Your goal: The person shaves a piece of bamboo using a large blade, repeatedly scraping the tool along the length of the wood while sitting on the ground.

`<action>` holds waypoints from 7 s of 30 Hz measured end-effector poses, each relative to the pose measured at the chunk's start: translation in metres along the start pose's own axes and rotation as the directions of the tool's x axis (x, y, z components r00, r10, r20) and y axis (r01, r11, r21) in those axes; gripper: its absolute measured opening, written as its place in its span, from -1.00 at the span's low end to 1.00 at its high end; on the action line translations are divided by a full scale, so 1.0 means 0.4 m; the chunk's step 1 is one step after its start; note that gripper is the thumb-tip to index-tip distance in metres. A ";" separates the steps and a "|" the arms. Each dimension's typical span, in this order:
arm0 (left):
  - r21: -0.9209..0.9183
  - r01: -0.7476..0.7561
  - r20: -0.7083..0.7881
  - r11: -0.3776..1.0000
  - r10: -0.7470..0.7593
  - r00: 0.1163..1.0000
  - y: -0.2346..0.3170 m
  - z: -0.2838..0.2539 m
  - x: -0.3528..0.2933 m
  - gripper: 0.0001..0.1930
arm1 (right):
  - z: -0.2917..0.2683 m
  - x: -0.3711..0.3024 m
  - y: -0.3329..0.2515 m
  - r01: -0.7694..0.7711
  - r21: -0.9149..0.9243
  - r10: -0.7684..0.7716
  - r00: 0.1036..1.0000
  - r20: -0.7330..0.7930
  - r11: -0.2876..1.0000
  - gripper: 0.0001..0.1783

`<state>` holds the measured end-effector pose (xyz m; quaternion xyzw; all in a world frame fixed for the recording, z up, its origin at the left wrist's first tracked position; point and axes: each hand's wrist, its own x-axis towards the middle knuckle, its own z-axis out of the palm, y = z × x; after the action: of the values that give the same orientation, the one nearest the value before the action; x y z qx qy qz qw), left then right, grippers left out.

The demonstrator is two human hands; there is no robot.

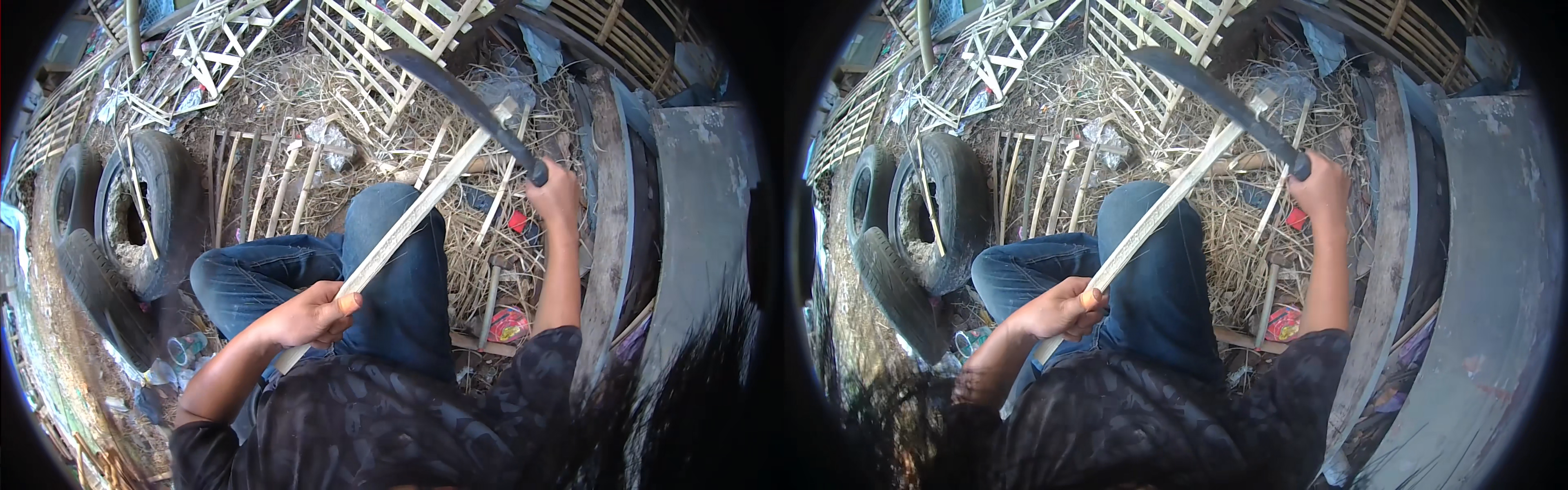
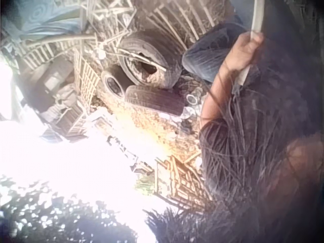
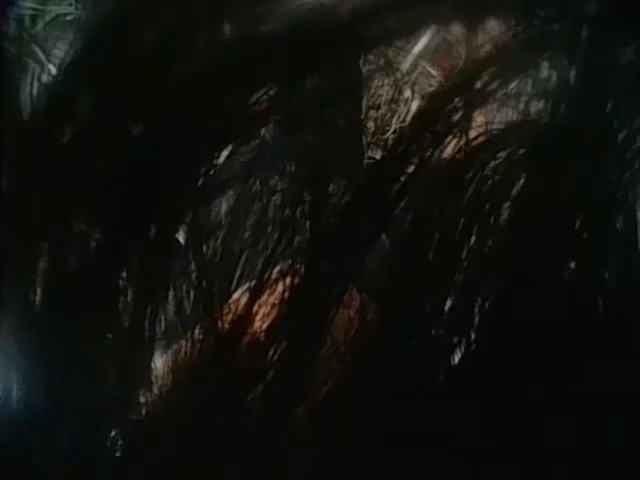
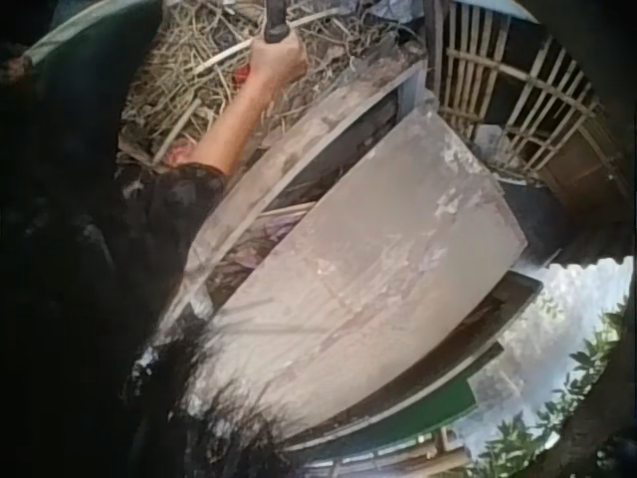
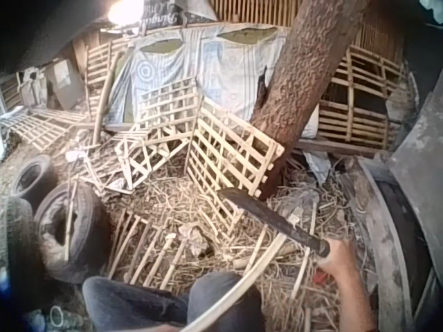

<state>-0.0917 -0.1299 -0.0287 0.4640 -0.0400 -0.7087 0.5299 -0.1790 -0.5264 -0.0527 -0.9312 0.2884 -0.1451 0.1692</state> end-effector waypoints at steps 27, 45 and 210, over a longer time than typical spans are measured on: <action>-0.059 -0.167 0.080 0.984 0.172 0.982 0.080 -0.044 -0.084 0.00 | 0.048 0.044 -0.105 0.017 -0.197 -0.003 0.997 0.073 0.980 -0.80; 0.220 -0.891 -0.214 0.396 0.911 0.352 0.311 -0.415 0.047 -0.43 | 0.835 0.237 -0.278 -0.017 0.391 -0.226 0.791 0.568 0.920 -0.80; 0.560 -0.141 -0.757 0.816 0.574 0.312 0.157 -0.952 0.308 -0.26 | 0.659 0.079 -0.092 -0.272 0.440 -0.033 0.821 0.570 0.856 -0.81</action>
<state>0.2188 -0.0885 -0.2858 0.8443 0.0077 -0.1768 0.5059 -0.0392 -0.4553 -0.2701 -0.8342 0.2381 0.0747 0.4917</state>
